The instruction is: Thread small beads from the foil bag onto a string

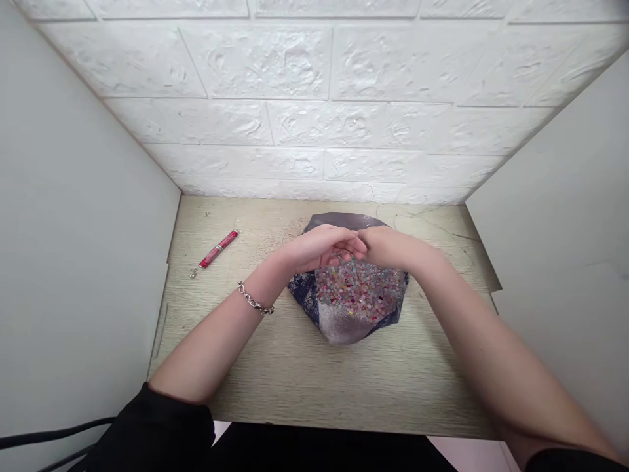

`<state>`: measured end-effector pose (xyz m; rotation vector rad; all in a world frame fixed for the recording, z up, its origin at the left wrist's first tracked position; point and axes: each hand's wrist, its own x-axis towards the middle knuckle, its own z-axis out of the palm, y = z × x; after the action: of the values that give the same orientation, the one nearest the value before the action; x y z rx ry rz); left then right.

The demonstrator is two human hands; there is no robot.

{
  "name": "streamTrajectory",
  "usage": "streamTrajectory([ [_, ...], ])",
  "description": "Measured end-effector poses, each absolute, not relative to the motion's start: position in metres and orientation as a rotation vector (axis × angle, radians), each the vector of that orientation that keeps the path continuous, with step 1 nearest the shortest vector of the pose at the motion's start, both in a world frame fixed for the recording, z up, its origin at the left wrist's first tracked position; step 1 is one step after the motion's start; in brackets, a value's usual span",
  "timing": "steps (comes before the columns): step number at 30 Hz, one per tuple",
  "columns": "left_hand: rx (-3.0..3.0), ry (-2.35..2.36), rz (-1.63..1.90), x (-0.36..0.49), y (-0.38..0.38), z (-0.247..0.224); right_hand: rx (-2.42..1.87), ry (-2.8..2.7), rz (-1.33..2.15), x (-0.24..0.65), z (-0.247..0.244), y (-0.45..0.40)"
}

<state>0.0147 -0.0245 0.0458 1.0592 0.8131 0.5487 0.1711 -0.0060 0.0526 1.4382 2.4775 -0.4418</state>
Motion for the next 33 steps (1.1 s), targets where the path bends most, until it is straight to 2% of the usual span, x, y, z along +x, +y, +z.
streamTrajectory([
  [12, 0.942, 0.990, 0.606, 0.023, -0.020, 0.031, 1.850, 2.715, -0.493, 0.167, 0.030, 0.018],
  [14, 0.968, 1.002, 0.597, 0.022, -0.019, 0.031, 1.847, 2.754, -0.411, 0.169, 0.031, 0.019],
  [18, 0.984, 1.032, 0.615, 0.019, -0.017, 0.032, 1.968, 2.643, 0.029, 0.177, 0.038, 0.016],
  [20, 0.985, 1.033, 0.635, 0.019, -0.018, 0.035, 2.004, 2.527, 0.138, 0.181, 0.041, 0.015],
  [24, 0.993, 0.974, 0.633, 0.022, -0.023, 0.038, 2.012, 2.477, 0.152, 0.182, 0.043, 0.018],
  [33, 0.999, 1.006, 0.659, 0.022, -0.023, 0.042, 2.142, 2.735, 0.250, 0.175, 0.043, 0.017],
])
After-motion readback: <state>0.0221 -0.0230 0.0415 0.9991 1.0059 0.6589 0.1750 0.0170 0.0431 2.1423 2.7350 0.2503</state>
